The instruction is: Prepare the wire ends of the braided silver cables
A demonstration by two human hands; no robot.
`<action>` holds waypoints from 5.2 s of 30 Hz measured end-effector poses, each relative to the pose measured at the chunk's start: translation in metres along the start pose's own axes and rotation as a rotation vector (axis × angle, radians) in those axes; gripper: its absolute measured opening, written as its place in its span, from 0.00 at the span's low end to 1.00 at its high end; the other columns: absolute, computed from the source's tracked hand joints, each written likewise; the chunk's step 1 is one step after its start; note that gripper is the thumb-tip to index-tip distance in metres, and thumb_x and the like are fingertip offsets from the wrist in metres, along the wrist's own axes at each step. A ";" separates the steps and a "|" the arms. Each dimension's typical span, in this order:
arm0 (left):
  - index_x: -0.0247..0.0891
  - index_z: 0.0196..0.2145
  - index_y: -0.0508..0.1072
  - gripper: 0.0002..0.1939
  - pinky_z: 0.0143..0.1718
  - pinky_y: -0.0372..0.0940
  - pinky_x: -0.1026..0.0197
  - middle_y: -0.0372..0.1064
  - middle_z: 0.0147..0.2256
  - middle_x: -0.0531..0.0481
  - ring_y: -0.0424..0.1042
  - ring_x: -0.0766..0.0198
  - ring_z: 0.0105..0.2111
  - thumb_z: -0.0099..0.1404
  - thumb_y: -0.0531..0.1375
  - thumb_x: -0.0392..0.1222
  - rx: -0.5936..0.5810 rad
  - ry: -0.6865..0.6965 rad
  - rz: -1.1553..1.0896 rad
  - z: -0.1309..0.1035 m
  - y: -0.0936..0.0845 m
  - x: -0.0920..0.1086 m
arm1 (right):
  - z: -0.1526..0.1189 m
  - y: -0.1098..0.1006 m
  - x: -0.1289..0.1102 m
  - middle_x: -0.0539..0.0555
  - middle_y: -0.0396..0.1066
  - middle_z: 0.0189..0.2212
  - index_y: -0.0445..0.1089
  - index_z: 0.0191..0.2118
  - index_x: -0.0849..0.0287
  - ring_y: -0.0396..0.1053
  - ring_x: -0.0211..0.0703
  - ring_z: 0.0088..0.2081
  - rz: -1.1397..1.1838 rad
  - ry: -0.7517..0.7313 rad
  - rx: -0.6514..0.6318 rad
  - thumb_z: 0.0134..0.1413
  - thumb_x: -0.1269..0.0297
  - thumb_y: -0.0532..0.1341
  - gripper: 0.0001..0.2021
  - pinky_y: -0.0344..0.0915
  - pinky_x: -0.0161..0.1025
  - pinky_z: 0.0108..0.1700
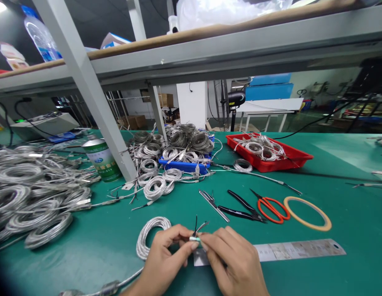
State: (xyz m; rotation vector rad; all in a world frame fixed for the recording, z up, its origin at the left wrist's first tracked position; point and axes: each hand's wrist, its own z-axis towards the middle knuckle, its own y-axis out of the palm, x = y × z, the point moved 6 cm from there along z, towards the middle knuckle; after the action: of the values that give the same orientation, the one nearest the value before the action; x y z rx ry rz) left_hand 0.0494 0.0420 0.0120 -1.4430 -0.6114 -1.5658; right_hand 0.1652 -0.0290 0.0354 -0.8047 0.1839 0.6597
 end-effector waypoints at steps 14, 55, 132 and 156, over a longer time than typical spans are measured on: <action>0.34 0.22 0.69 0.04 0.19 0.58 0.68 0.66 0.20 0.53 0.62 0.70 0.18 0.53 0.60 0.34 0.054 -0.053 -0.072 0.002 -0.002 0.001 | -0.001 -0.002 -0.003 0.52 0.69 0.22 0.70 0.39 0.60 0.64 0.39 0.22 -0.032 -0.018 0.046 0.51 0.74 0.56 0.10 0.60 0.35 0.24; 0.34 0.21 0.67 0.05 0.19 0.60 0.69 0.65 0.19 0.54 0.67 0.68 0.18 0.53 0.58 0.34 0.110 -0.031 -0.027 0.001 -0.002 0.002 | -0.001 -0.001 -0.007 0.53 0.68 0.21 0.69 0.39 0.62 0.61 0.39 0.22 -0.021 -0.059 0.083 0.51 0.77 0.57 0.09 0.57 0.36 0.23; 0.35 0.23 0.67 0.04 0.25 0.65 0.65 0.70 0.24 0.50 0.71 0.64 0.22 0.55 0.59 0.33 0.020 -0.062 -0.164 0.000 0.002 -0.001 | 0.001 -0.002 -0.004 0.51 0.69 0.22 0.69 0.39 0.60 0.63 0.38 0.23 -0.035 -0.103 0.046 0.50 0.77 0.57 0.11 0.56 0.36 0.24; 0.33 0.26 0.71 0.03 0.28 0.64 0.65 0.71 0.24 0.50 0.71 0.64 0.24 0.56 0.58 0.31 -0.054 0.008 -0.162 0.000 0.003 0.007 | 0.000 -0.006 0.003 0.52 0.67 0.22 0.67 0.39 0.59 0.62 0.38 0.23 -0.025 -0.118 0.026 0.51 0.78 0.56 0.11 0.57 0.36 0.24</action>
State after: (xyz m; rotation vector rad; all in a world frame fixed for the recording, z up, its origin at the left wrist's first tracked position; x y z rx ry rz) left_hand 0.0523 0.0388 0.0184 -1.4566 -0.7014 -1.7243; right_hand 0.1710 -0.0303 0.0376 -0.7402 0.0750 0.6775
